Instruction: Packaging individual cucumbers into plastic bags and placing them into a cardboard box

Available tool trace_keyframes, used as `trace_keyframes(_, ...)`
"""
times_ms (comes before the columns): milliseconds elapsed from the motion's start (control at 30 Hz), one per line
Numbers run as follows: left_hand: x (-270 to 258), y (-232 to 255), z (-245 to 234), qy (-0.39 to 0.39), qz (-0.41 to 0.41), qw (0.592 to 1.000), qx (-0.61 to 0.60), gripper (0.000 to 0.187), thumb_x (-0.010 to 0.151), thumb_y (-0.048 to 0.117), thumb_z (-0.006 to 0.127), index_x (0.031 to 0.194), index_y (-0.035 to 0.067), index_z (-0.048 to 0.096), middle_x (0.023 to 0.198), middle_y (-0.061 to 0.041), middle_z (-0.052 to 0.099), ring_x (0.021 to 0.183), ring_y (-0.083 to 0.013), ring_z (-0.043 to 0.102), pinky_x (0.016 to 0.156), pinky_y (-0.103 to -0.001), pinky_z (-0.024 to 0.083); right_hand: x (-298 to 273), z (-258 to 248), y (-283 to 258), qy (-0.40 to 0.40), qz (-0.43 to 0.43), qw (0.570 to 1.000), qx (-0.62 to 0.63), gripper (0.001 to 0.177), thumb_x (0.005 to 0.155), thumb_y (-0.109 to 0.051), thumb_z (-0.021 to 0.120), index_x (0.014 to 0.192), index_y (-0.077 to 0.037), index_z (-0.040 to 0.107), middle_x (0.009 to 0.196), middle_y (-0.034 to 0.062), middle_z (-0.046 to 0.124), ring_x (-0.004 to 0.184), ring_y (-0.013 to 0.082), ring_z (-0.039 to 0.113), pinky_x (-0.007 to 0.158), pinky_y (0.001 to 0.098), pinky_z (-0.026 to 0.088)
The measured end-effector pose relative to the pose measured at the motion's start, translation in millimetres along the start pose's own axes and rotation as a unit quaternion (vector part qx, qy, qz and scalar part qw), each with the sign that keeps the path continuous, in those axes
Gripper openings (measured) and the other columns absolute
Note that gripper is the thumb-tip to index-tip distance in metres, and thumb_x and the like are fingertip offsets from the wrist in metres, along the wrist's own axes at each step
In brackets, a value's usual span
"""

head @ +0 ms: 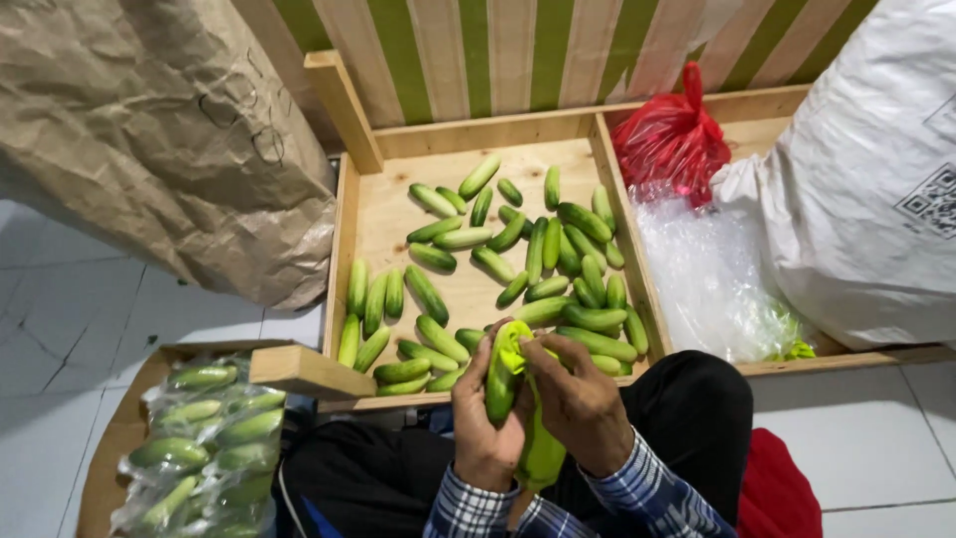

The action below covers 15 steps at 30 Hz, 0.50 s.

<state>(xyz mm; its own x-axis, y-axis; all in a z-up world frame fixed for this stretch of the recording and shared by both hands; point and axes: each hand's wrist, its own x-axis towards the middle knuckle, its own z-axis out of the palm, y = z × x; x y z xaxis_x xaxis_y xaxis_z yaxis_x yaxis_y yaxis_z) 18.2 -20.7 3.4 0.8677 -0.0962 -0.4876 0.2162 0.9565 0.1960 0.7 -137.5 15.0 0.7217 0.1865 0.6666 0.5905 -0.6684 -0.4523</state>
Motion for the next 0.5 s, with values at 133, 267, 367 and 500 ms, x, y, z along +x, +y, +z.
trace_keyframes(133,-3,8,0,-0.012,0.004,1.000,0.006,0.033,0.094,0.017,0.062,0.121,-0.001,0.065,0.113,-0.023,0.069,0.108,-0.0338,0.069,0.100,-0.039,0.054,-16,-2,-16,-0.044,-0.042,0.998,-0.033,0.029,0.100,-0.003,0.058,0.128,-0.010,0.063,0.123,0.0173,0.062,0.104,0.0291,0.073,0.081,0.0346,0.063)
trace_keyframes(267,-7,12,-3,-0.023,-0.009,0.996,0.085,0.035,0.093,0.022,0.062,0.120,0.000,0.066,0.108,-0.019,0.072,0.109,-0.0295,0.069,0.110,-0.052,0.047,-31,2,-14,-0.064,-0.073,0.994,0.052,0.037,0.099,-0.014,0.063,0.134,0.000,0.059,0.124,0.0293,0.061,0.108,0.0369,0.073,0.096,0.0393,0.062)
trace_keyframes(367,-3,8,-10,0.061,-0.018,0.995,0.074,0.031,0.093,0.023,0.063,0.117,0.004,0.070,0.109,-0.014,0.075,0.101,-0.0239,0.070,0.090,-0.039,0.054,-17,8,-4,-0.037,-0.034,0.998,0.033,0.033,0.105,-0.007,0.047,0.135,-0.005,0.061,0.131,0.0261,0.061,0.114,0.0332,0.071,0.098,0.0372,0.061)
trace_keyframes(500,21,4,-32,0.068,0.006,0.998,0.000,0.026,0.096,0.022,0.064,0.114,0.004,0.072,0.111,-0.013,0.075,0.099,-0.0216,0.071,0.088,-0.033,0.057,-9,18,9,-0.024,0.048,0.997,0.057,0.032,0.105,-0.008,0.052,0.135,-0.013,0.060,0.128,0.0147,0.063,0.118,0.0278,0.072,0.092,0.0342,0.061)
